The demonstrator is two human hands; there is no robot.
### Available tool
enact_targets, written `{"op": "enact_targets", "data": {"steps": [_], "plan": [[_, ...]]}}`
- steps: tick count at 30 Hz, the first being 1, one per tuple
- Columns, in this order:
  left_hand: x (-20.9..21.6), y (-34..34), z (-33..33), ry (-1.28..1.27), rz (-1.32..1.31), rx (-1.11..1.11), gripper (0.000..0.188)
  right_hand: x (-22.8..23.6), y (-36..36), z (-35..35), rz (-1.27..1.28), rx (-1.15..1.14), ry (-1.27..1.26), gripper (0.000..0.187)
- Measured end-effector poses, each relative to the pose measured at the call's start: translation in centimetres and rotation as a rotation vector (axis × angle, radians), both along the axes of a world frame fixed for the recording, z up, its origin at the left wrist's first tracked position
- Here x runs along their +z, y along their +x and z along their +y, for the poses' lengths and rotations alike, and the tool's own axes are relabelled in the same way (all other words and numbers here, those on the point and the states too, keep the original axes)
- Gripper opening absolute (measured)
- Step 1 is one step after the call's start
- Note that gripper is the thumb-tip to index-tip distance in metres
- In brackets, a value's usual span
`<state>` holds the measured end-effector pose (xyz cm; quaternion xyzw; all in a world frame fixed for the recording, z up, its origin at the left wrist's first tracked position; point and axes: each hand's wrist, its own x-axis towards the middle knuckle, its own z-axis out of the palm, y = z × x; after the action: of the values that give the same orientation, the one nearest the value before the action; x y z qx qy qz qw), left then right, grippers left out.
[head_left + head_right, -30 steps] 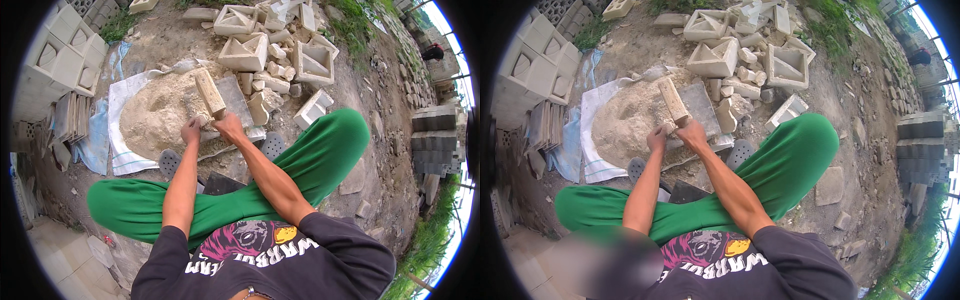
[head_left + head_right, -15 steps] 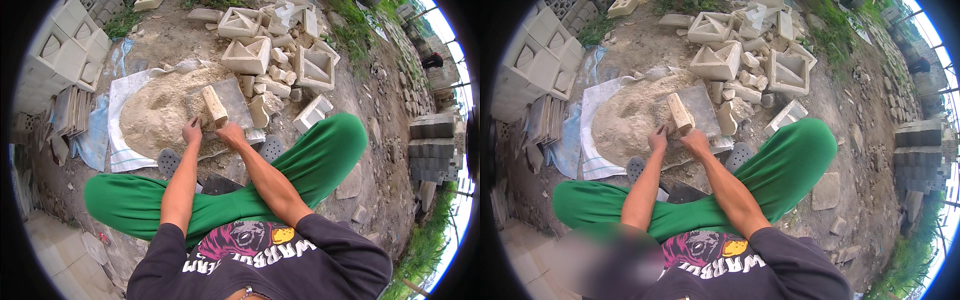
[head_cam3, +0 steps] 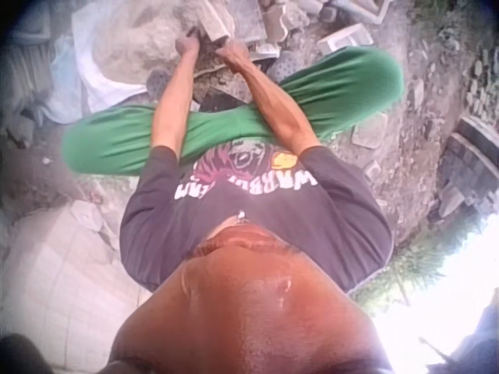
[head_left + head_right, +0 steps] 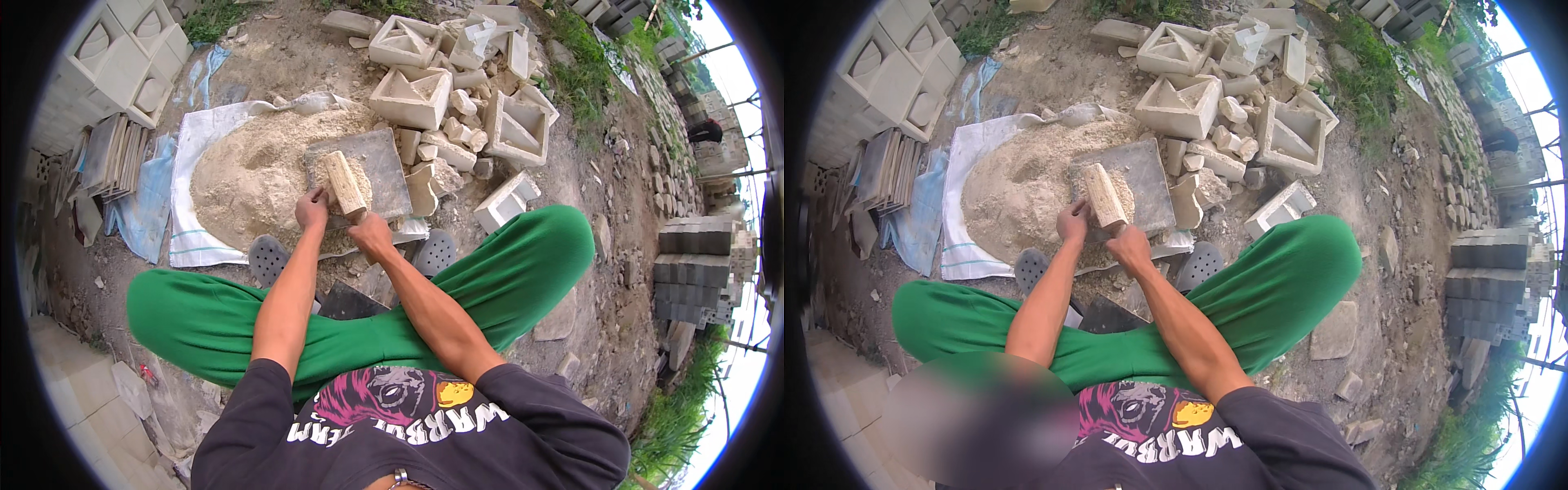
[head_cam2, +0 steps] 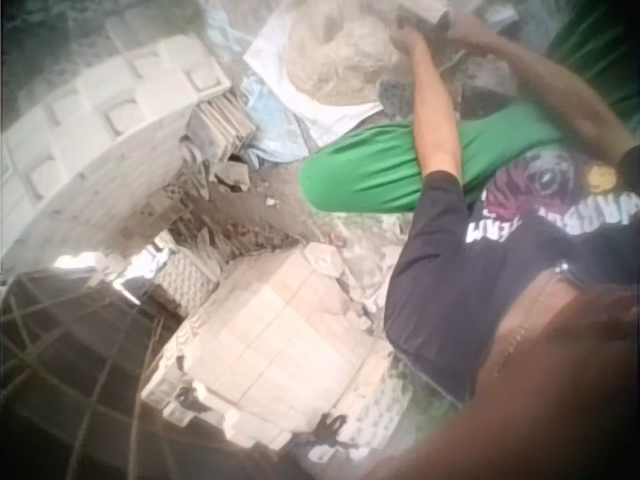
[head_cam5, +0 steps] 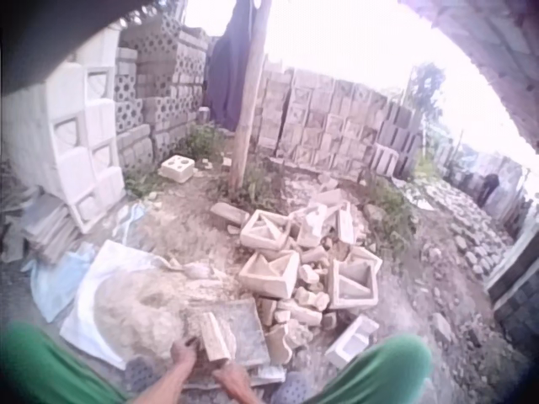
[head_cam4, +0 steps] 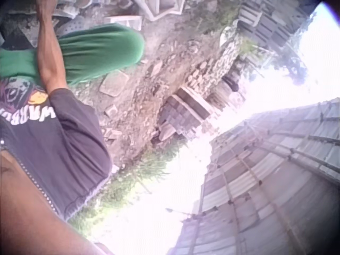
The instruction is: The person sits on the ground and uses a wooden mallet to repeatedly strike a small piece of stone resting on a metal plate. The person occasionally repositions the stone and continues striking it to shape or break it.
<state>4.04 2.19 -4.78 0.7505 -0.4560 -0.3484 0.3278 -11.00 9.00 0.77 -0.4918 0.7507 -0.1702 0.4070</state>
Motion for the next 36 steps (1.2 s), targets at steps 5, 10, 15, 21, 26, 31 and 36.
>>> {"op": "enact_targets", "data": {"steps": [5,10,15,21,26,31,36], "plan": [[-1.8,1.2,0.9,-0.093,-0.018,-0.016,0.03,4.9,0.4,-2.0,-0.154,-0.024,-0.127,0.034],[0.6,0.0,1.2,0.065,0.016,0.037,0.028,10.1,0.6,-3.3,-0.242,-0.072,-0.194,0.035],[2.5,-0.9,0.6,0.085,-0.063,-0.007,0.029,0.3,-0.9,-1.6,-0.105,-0.015,0.061,0.04],[2.0,-0.2,0.1,0.108,-0.043,-0.023,0.035,2.1,-2.5,-2.3,-0.063,-0.062,0.045,0.038],[0.9,-0.7,-0.9,0.012,-0.395,-0.169,0.039,6.3,-2.4,-3.4,-0.224,-0.164,-0.008,0.03],[2.6,-2.5,-1.4,0.088,-0.459,-0.388,0.034,4.8,-3.9,-3.3,-0.199,-0.192,-0.063,0.032],[3.3,-3.3,-1.5,-0.001,-0.452,-0.474,0.034,5.8,-3.8,-3.2,-0.265,-0.236,-0.041,0.031]]}}
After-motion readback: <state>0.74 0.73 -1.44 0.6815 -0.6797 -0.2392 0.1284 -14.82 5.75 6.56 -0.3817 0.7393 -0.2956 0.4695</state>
